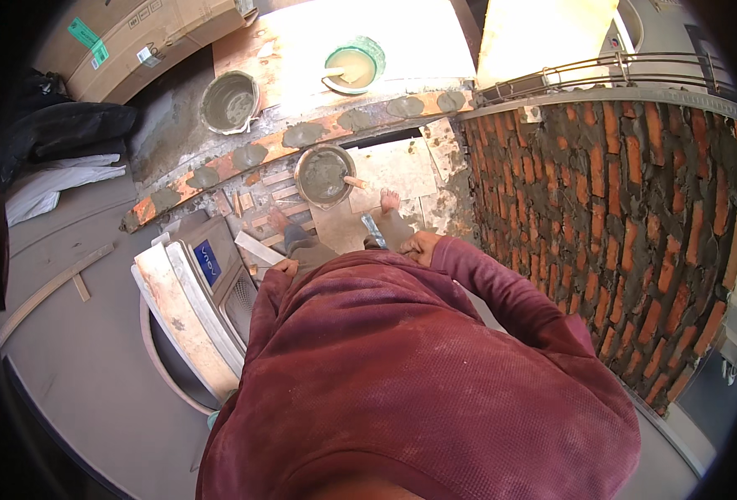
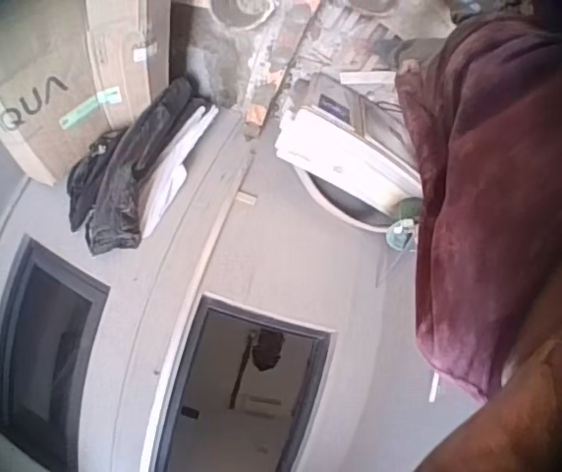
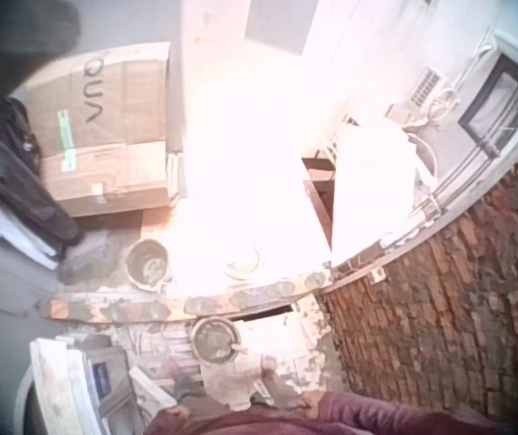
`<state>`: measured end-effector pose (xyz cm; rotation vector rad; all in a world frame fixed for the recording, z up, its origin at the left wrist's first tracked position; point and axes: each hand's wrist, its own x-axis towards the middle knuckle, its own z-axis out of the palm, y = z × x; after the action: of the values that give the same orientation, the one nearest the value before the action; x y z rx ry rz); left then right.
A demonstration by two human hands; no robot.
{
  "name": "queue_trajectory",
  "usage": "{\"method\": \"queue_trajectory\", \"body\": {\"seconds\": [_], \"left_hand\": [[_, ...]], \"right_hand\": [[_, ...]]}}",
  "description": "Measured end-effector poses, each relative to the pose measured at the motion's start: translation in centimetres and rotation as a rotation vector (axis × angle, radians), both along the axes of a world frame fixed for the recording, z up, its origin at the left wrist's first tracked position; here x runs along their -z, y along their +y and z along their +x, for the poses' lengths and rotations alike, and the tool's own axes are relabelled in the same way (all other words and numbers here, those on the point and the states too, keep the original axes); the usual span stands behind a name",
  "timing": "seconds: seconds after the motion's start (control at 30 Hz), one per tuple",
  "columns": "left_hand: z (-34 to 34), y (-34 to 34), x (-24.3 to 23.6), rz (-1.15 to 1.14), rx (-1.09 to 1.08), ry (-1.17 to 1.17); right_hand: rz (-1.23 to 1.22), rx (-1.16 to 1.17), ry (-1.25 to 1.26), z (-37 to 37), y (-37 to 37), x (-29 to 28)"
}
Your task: The person lays bricks along a ledge using mortar. They apply mortar with a trowel, place bricks onto the mortar, and use the trowel to scrape away excess material and level the bricks.
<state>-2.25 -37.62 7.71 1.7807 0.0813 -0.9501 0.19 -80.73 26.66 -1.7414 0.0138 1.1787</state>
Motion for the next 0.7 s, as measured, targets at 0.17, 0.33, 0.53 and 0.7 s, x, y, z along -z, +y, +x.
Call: {"method": "queue_trajectory", "body": {"seconds": [0.17, 0.33, 0.53, 0.7], "left_hand": [[-3.8, -6.8, -0.9, 0.286, -0.065, -0.106], [-8.5, -15.6, -7.1, 0.255, -0.359, 0.06], [-10.4, -21.4, -16.4, 0.378, -0.356, 0.106], [-11.4, -24.7, -15.6, 0.371, -0.148, 0.305]], "right_hand": [[0.26, -0.183, 0.336, 1.9, -6.8, 4.3], [0.293, -0.456, 0.065, -0.9, -11.2, 8.7], [0.371, -0.75, 0.481, -2.7, -12.4, 11.2], [0.18, -0.975, 0.367, -2.9, -11.6, 8.8]]}}
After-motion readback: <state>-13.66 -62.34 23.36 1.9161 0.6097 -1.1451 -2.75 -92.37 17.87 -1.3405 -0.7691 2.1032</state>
